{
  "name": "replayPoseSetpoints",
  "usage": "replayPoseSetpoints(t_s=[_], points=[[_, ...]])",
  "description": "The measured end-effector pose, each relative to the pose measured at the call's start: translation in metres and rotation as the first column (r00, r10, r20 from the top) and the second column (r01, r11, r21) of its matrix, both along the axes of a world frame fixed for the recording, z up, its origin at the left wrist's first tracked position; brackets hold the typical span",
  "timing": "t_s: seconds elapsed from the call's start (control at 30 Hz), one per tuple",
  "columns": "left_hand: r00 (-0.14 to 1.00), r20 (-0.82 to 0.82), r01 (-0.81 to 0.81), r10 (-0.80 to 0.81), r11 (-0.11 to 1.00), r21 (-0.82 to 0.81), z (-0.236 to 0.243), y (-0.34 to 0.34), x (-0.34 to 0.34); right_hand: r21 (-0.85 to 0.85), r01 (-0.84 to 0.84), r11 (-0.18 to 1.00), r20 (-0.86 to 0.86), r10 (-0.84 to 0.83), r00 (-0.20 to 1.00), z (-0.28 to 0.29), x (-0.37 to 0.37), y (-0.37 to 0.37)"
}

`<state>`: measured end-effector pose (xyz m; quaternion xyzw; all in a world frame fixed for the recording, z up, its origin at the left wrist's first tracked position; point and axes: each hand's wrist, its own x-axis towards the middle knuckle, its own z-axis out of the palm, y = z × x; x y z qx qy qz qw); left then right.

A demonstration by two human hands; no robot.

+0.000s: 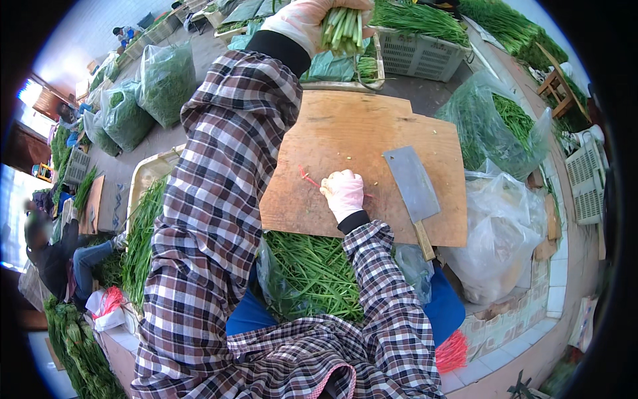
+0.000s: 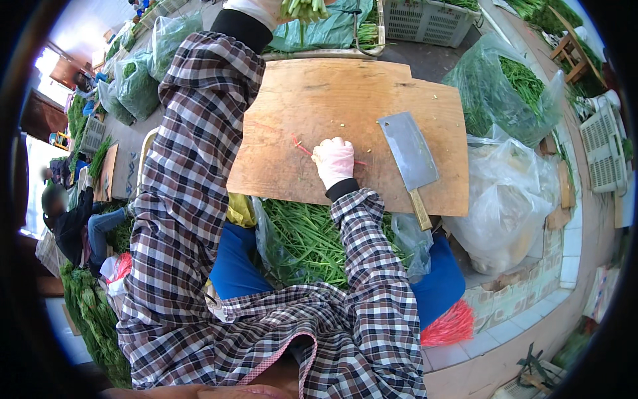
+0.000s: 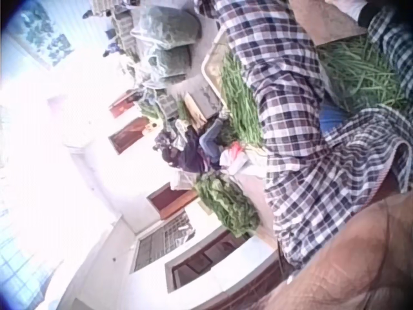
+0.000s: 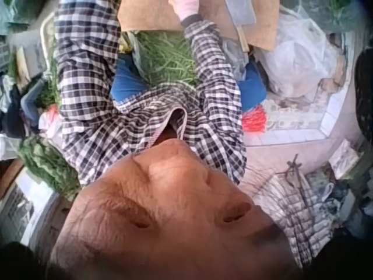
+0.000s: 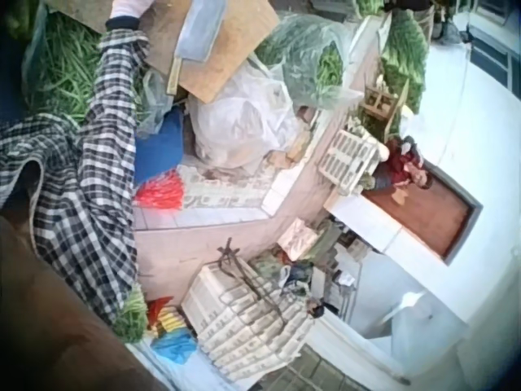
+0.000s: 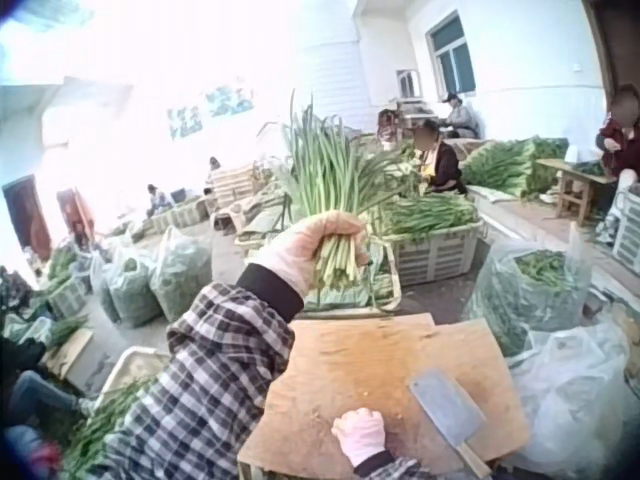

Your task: The person gathers green onions from a large bin, aligns them into bundles, and ties them with red rubber bands. The person repeatedly picks, aligns, and ties the vegetables while seated on the floor in a busy processing area.

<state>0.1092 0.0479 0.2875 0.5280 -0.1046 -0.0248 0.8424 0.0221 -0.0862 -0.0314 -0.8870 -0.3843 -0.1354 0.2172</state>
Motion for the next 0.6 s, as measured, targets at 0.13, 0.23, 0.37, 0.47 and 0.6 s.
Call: replayPoseSetpoints(t_s=[0.13,0.23,0.37,0.47,0.6], points=[[0.996,-0.047,-0.077,0.078,0.997,0.011,-0.027,0.013,0.006,0.015,-0.084,0.996,0.016,0.084,0.996,-0.001,0.003,0.01],[0.989,-0.146,-0.021,0.024,1.0,0.024,-0.057,-0.009,-0.005,0.026,-0.081,0.996,0.041,0.08,0.996,-0.001,0.009,-0.008],[0.961,-0.27,-0.049,0.056,0.998,0.035,-0.091,-0.01,-0.011,0.167,-0.154,0.974,0.077,0.142,0.987,0.017,0.005,-0.019],[0.959,-0.277,-0.073,0.057,0.996,-0.047,-0.097,0.001,0.008,0.16,-0.157,0.975,0.131,0.136,0.982,0.035,-0.025,-0.039],[0.936,-0.323,-0.167,0.138,0.984,-0.065,-0.073,-0.007,0.018,0.204,-0.068,0.977,-0.017,0.073,0.997,0.049,-0.052,-0.085]])
